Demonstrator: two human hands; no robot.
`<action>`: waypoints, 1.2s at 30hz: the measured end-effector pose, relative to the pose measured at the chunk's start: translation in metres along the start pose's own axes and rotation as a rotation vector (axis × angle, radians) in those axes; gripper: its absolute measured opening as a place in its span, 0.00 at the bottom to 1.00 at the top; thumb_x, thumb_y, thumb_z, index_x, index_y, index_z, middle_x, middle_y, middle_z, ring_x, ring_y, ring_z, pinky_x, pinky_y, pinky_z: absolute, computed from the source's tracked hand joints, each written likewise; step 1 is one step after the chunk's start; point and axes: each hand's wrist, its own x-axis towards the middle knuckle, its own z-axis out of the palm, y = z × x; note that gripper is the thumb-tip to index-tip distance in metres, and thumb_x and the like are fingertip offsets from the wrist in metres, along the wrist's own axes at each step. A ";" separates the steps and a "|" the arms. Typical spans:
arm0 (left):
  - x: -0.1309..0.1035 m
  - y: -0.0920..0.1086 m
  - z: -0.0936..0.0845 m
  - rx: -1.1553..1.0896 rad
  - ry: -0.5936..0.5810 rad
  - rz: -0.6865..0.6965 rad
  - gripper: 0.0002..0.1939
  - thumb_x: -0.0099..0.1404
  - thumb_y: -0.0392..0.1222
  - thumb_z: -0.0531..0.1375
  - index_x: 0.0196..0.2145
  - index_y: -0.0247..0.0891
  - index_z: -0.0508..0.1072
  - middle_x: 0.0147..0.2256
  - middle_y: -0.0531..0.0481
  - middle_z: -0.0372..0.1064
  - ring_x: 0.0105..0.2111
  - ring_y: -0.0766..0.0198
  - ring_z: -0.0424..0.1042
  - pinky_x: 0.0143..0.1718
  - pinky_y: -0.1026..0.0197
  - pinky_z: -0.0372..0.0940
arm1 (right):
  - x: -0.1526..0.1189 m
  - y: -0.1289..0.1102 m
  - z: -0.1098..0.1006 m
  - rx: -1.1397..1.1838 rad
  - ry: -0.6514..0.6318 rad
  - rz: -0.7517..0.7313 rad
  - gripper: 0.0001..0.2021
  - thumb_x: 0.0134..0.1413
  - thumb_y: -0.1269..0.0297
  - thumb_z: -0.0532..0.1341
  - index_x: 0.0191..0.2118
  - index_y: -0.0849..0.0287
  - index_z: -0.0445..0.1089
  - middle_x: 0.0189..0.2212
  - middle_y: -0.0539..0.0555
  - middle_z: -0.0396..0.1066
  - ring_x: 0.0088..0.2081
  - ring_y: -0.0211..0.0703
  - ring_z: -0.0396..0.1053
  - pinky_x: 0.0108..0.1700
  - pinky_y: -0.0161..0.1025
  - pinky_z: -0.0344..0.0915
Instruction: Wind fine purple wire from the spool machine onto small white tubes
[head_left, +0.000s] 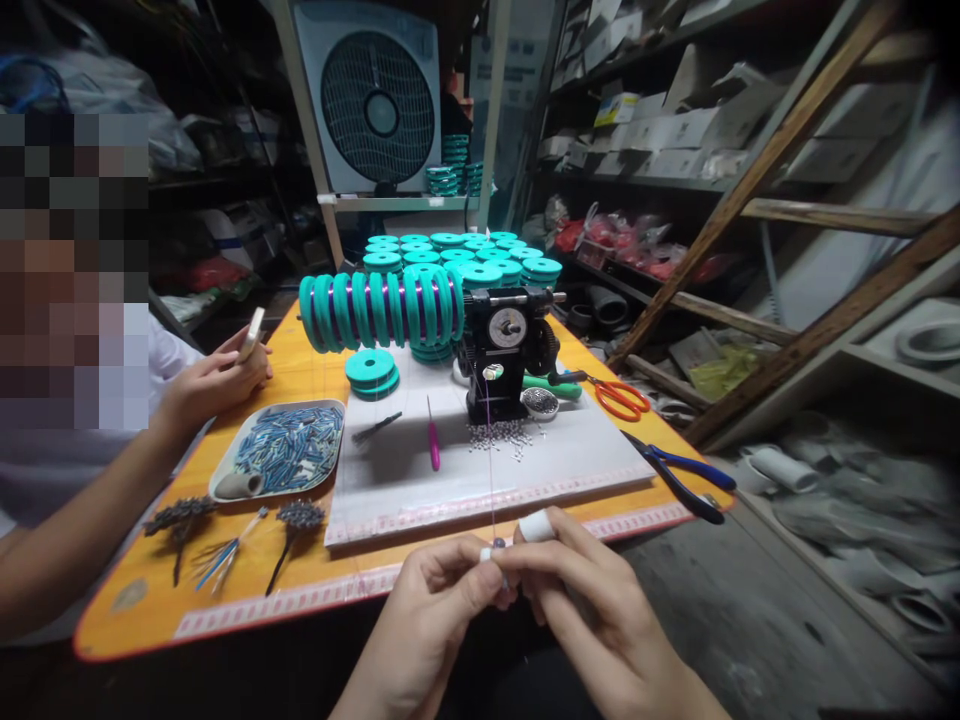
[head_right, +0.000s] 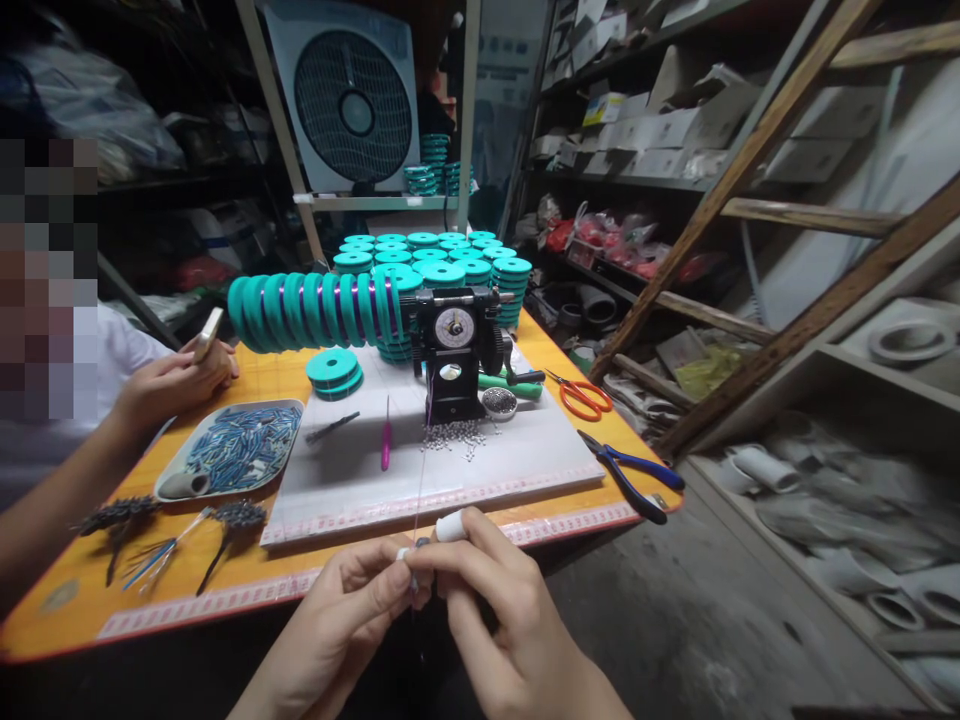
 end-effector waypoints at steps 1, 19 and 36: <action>0.000 0.000 0.001 -0.016 0.002 -0.003 0.08 0.53 0.42 0.70 0.26 0.33 0.78 0.26 0.51 0.69 0.30 0.70 0.66 0.38 0.67 0.61 | -0.001 0.000 0.001 0.019 0.021 0.009 0.20 0.59 0.79 0.51 0.49 0.51 0.70 0.33 0.50 0.69 0.37 0.36 0.68 0.39 0.29 0.67; -0.004 0.000 0.006 -0.187 0.038 -0.038 0.12 0.54 0.40 0.68 0.25 0.35 0.68 0.26 0.55 0.59 0.23 0.75 0.57 0.20 0.71 0.52 | -0.021 0.007 0.035 1.057 -0.114 0.759 0.16 0.56 0.54 0.66 0.39 0.64 0.74 0.30 0.55 0.76 0.15 0.25 0.66 0.13 0.20 0.56; -0.003 -0.003 0.001 -0.326 -0.025 -0.064 0.06 0.58 0.33 0.63 0.23 0.33 0.72 0.28 0.51 0.68 0.31 0.71 0.67 0.36 0.69 0.63 | -0.015 -0.008 0.018 0.314 0.071 0.465 0.08 0.61 0.62 0.61 0.34 0.59 0.74 0.27 0.50 0.68 0.23 0.31 0.67 0.21 0.27 0.63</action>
